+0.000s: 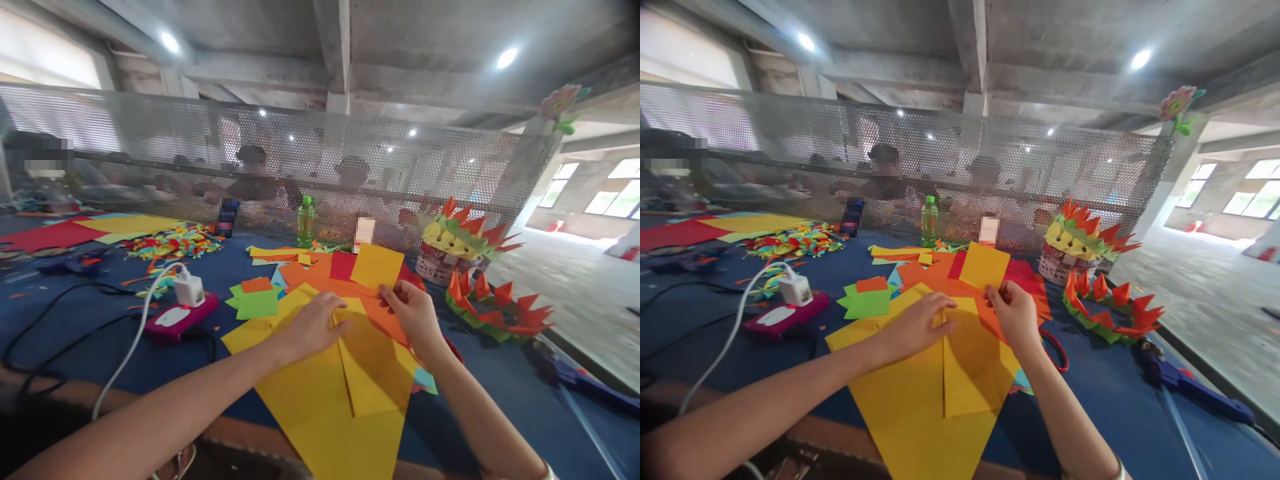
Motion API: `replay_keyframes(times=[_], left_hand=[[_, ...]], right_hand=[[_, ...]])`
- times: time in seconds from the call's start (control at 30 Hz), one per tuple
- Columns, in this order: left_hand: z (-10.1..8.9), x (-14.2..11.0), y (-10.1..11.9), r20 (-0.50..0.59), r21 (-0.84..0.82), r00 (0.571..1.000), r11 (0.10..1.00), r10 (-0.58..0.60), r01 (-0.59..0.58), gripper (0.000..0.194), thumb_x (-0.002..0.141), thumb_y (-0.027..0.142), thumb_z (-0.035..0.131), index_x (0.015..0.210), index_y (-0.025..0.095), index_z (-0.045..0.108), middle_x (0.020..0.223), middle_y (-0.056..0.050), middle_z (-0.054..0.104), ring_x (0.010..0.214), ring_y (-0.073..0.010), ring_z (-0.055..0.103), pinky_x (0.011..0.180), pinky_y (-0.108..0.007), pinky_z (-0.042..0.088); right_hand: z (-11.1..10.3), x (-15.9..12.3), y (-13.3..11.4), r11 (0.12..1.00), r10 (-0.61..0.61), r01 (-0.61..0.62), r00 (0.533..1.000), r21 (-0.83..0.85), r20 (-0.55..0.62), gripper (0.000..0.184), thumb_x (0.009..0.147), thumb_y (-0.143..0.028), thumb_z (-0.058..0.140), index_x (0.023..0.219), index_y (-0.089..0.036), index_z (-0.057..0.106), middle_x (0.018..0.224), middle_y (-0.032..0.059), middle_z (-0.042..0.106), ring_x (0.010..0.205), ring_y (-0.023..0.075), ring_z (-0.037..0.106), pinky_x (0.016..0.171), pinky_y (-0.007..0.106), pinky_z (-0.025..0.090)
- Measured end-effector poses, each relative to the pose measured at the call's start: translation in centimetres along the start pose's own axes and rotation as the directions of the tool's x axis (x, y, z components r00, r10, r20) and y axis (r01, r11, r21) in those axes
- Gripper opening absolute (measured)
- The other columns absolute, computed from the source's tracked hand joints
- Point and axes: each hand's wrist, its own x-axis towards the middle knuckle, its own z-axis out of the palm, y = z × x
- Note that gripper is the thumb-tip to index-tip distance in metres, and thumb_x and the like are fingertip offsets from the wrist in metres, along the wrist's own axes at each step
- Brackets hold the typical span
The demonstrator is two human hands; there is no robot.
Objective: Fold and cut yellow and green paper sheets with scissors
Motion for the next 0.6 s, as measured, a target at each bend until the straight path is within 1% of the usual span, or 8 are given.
replay_keyframes(times=[0.1, 0.23, 0.33, 0.4, 0.43, 0.47, 0.5, 0.6], left_hand=[[0.7, 0.6, 0.1, 0.079, 0.068, 0.996, 0.997, -0.046, 0.041, 0.029, 0.081, 0.031, 0.072, 0.104, 0.014, 0.067, 0.117, -0.017, 0.064, 0.118, -0.038, 0.057, 0.105, -0.054, 0.04], [0.6, 2.3, 0.7, 0.252, 0.092, 0.956, 0.987, -0.154, 0.134, 0.024, 0.083, 0.028, 0.076, 0.102, 0.015, 0.068, 0.11, -0.013, 0.067, 0.105, -0.0313, 0.063, 0.096, -0.05, 0.049], [-0.7, 4.6, 0.8, 0.354, 0.047, 0.904, 0.97, -0.24, 0.239, 0.025, 0.095, 0.036, 0.063, 0.115, 0.02, 0.067, 0.124, -0.007, 0.064, 0.108, -0.0261, 0.064, 0.092, -0.042, 0.055], [-2.3, 6.8, 0.1, 0.385, -0.01, 0.87, 0.942, -0.307, 0.337, 0.033, 0.096, 0.037, 0.062, 0.123, 0.018, 0.063, 0.126, -0.009, 0.063, 0.107, -0.026, 0.064, 0.089, -0.044, 0.056], [-3.3, 8.0, -0.5, 0.372, -0.046, 0.862, 0.921, -0.344, 0.387, 0.034, 0.096, 0.04, 0.061, 0.121, 0.016, 0.065, 0.123, -0.005, 0.064, 0.109, -0.0314, 0.064, 0.089, -0.043, 0.056], [-4.3, 9.2, -1.2, 0.344, -0.088, 0.858, 0.897, -0.381, 0.433, 0.036, 0.095, 0.04, 0.063, 0.122, 0.015, 0.063, 0.125, -0.006, 0.063, 0.108, -0.0302, 0.064, 0.089, -0.045, 0.056], [-5.4, 10.3, -2.0, 0.306, -0.131, 0.855, 0.871, -0.418, 0.473, 0.034, 0.097, 0.036, 0.062, 0.126, 0.018, 0.06, 0.128, -0.011, 0.062, 0.107, -0.0243, 0.064, 0.09, -0.045, 0.056], [-7.9, 12.7, -4.2, 0.146, -0.295, 0.854, 0.802, -0.499, 0.519, 0.037, 0.096, 0.035, 0.063, 0.128, 0.017, 0.059, 0.129, -0.011, 0.061, 0.108, -0.025, 0.064, 0.09, -0.046, 0.056]], right_hand=[[0.2, -0.1, 0.1, 1.0, -0.015, 0.015, 1.0, 0.001, -0.012, 0.037, 0.074, -0.056, 0.069, 0.072, -0.021, 0.061, 0.071, 0.0064, 0.073, 0.063, 0.0187, 0.067, 0.059, 0.028, 0.046], [0.3, -0.3, -0.1, 0.999, -0.042, 0.042, 0.999, 0.021, -0.009, 0.037, 0.075, -0.058, 0.069, 0.071, -0.022, 0.06, 0.072, 0.0066, 0.073, 0.064, 0.02, 0.067, 0.061, 0.029, 0.047], [0.1, -0.3, -0.2, 0.997, -0.064, 0.065, 0.998, 0.033, -0.008, 0.035, 0.078, -0.056, 0.068, 0.073, -0.022, 0.06, 0.073, 0.0058, 0.073, 0.066, 0.0203, 0.067, 0.063, 0.03, 0.048], [-0.1, -0.3, -0.3, 0.997, -0.07, 0.071, 0.997, 0.035, -0.016, 0.033, 0.081, -0.054, 0.067, 0.075, -0.022, 0.062, 0.072, 0.0052, 0.072, 0.068, 0.0203, 0.066, 0.064, 0.03, 0.048], [-0.1, -0.3, -0.3, 0.997, -0.071, 0.072, 0.997, 0.037, -0.021, 0.033, 0.081, -0.054, 0.066, 0.076, -0.022, 0.062, 0.073, 0.0051, 0.072, 0.068, 0.0203, 0.066, 0.064, 0.03, 0.048], [-0.2, -0.3, -0.3, 0.997, -0.071, 0.072, 0.997, 0.04, -0.026, 0.033, 0.082, -0.054, 0.066, 0.077, -0.022, 0.062, 0.073, 0.0051, 0.072, 0.069, 0.0203, 0.066, 0.065, 0.03, 0.048], [-0.2, -0.2, -0.3, 0.997, -0.071, 0.072, 0.997, 0.041, -0.03, 0.033, 0.082, -0.054, 0.066, 0.077, -0.022, 0.062, 0.074, 0.0051, 0.072, 0.069, 0.0203, 0.066, 0.065, 0.03, 0.048], [-0.3, -0.2, -0.1, 0.997, -0.07, 0.071, 0.997, 0.036, -0.034, 0.033, 0.082, -0.054, 0.065, 0.077, -0.022, 0.061, 0.074, 0.005, 0.072, 0.068, 0.0204, 0.066, 0.065, 0.03, 0.048]])
